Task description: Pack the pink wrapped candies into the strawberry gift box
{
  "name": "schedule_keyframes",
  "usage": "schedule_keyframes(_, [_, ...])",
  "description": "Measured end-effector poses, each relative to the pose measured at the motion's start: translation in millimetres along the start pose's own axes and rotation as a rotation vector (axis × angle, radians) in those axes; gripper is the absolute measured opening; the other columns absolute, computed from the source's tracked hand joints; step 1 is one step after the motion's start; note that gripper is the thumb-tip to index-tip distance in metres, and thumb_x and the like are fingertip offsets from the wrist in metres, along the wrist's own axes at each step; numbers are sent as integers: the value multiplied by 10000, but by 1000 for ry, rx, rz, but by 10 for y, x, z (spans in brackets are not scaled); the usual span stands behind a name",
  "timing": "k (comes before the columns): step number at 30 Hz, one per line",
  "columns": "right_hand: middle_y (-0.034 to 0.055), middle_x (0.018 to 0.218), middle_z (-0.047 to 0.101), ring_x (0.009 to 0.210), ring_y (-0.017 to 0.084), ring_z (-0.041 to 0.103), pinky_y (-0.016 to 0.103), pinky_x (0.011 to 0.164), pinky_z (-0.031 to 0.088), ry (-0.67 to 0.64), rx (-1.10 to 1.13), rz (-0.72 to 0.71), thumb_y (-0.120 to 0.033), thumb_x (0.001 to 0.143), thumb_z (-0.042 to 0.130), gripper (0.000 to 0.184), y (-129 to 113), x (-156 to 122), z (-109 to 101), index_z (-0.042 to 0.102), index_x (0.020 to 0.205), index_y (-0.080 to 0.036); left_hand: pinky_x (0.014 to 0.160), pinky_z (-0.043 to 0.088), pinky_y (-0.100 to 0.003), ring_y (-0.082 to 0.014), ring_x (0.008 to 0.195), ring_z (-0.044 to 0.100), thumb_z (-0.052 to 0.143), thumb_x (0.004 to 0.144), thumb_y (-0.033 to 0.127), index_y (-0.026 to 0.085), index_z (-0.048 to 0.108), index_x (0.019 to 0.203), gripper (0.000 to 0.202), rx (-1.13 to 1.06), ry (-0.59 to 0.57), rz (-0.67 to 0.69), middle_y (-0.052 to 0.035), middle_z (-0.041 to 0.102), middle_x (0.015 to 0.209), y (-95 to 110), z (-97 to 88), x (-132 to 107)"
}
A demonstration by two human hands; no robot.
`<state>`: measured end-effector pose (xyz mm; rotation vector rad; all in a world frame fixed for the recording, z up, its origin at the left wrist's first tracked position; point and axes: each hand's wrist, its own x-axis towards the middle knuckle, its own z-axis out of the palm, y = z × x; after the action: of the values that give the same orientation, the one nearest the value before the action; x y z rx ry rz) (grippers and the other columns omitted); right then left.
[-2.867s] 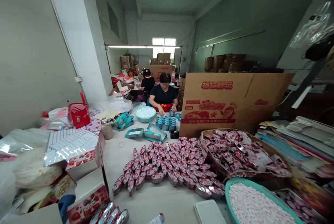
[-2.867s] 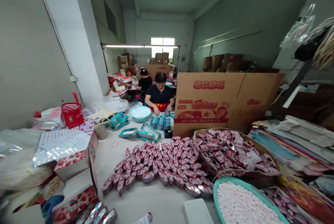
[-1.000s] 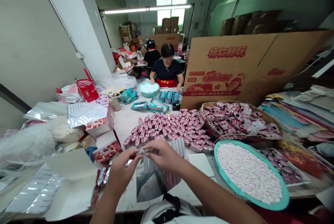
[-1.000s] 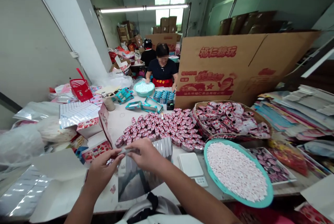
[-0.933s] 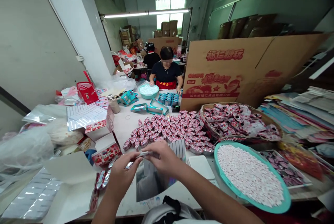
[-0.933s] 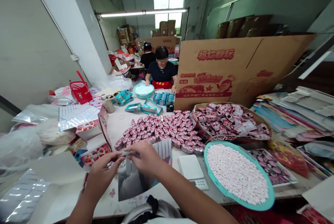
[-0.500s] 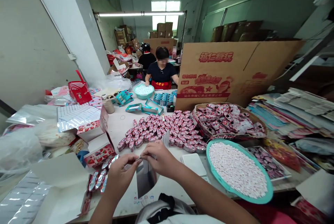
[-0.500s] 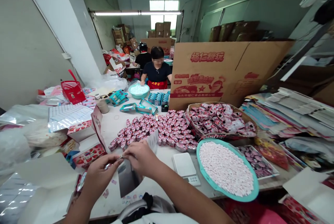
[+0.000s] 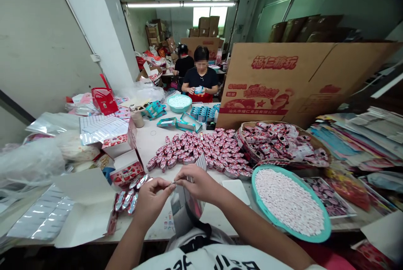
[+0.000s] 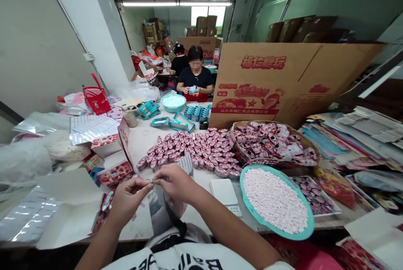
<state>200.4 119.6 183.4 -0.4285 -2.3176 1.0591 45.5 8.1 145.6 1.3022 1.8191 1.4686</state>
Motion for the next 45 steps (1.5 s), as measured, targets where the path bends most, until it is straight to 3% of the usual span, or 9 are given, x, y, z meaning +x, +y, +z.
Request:
schedule_keyframes(4, [5, 763, 672, 749, 135, 591, 250, 704, 425, 21, 33, 33, -121, 847, 647, 96, 21, -17, -1, 708, 809, -185, 675, 543, -254, -144, 714, 658, 680, 808, 308, 195, 687, 860, 125, 259, 164, 314, -20, 707, 776, -24, 78, -52])
schedule_keyframes(8, [11, 768, 666, 756, 138, 593, 249, 715, 433, 35, 33, 7, -80, 841, 621, 141, -1, -18, -35, 714, 830, -187, 881, 532, -351, -193, 966, 650, 643, 829, 162, 256, 650, 1150, 334, 484, 201, 676, -60, 710, 1037, 26, 97, -18])
schedule_keyframes(12, [18, 765, 656, 741, 137, 591, 241, 679, 438, -7, -1, -1, -47, 839, 570, 210, -56, 13, -70, 720, 807, -190, 889, 507, -388, -211, 957, 611, 663, 793, 89, 273, 615, 1235, 481, 707, 232, 817, -60, 710, 1026, 31, 37, 8])
schedule_keyframes(16, [6, 740, 679, 706, 129, 604, 229, 666, 443, 12, 72, 8, -33, 797, 607, 218, -87, 48, -75, 744, 819, -202, 879, 498, -380, -207, 932, 604, 694, 759, 56, 269, 588, 1274, 567, 730, 257, 918, -48, 725, 969, -48, -25, -16])
schedule_keyframes(26, [10, 791, 731, 726, 129, 642, 222, 704, 465, 53, 77, 4, -79, 802, 639, 206, -50, 54, -85, 761, 883, -224, 922, 481, -435, -241, 1052, 584, 702, 765, 62, 236, 648, 1184, 457, 746, 336, 978, -71, 712, 1042, -98, 6, 43])
schedule_keyframes(36, [26, 806, 748, 750, 144, 670, 237, 736, 495, 114, 125, 68, -96, 767, 685, 157, 181, 99, -38, 762, 854, -201, 916, 500, -432, -248, 1064, 590, 754, 718, 74, 166, 687, 1027, 329, 717, 289, 1014, -94, 714, 1034, -169, 62, 84])
schedule_keyframes(45, [37, 822, 760, 761, 170, 687, 266, 738, 503, 161, 129, 176, -109, 747, 668, 173, 483, 68, -115, 775, 835, -212, 920, 486, -378, -206, 996, 647, 678, 795, 87, 168, 676, 970, 192, 675, 212, 1038, -56, 743, 935, -172, 194, 62])
